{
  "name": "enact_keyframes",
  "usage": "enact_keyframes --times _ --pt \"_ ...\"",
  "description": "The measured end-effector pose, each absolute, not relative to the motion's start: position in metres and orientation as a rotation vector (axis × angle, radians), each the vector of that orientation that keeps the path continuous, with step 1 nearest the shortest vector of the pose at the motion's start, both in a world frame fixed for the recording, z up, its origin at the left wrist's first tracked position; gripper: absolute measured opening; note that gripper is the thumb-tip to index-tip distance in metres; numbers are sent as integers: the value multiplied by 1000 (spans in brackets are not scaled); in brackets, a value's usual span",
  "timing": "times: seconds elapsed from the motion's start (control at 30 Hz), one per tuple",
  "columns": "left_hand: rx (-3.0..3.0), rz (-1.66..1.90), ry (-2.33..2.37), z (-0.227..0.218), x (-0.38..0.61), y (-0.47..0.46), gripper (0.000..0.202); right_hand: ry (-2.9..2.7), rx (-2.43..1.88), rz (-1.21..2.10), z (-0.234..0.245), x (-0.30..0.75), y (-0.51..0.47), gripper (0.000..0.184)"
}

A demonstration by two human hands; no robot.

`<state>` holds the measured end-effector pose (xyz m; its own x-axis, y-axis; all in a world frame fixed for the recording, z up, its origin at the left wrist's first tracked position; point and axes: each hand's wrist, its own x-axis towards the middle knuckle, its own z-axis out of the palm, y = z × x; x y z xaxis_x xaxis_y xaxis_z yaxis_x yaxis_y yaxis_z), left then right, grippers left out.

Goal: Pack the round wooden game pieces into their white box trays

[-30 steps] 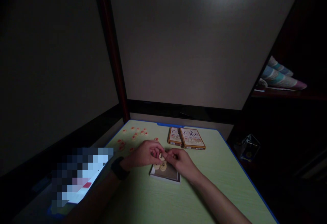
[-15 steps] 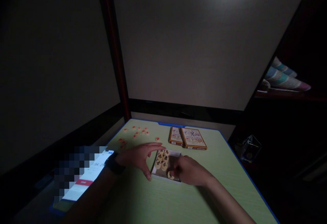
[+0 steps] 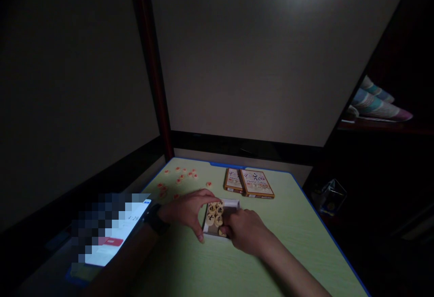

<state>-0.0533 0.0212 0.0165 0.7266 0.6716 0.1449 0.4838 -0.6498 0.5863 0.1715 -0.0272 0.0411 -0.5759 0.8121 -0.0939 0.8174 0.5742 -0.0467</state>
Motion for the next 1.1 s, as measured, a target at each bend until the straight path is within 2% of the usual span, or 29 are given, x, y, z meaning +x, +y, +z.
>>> enact_keyframes --times 0.33,0.5,0.7,0.87,0.97,1.1 --pt "2387 441 898 12 -47 21 107 2826 1334 -312 37 160 -28 25" --pt "2401 449 914 15 -47 19 104 2880 1289 -394 35 163 -27 25" --pt "2422 419 939 15 -46 18 103 2939 1272 -442 30 161 -26 22" --pt "2428 450 928 12 -47 19 104 2994 1218 -630 33 163 -25 20" --pt "2427 445 919 12 -47 20 104 3015 1269 -746 37 170 -27 11" --pt "2437 453 895 13 -48 19 105 3039 1336 -902 39 178 -30 22"
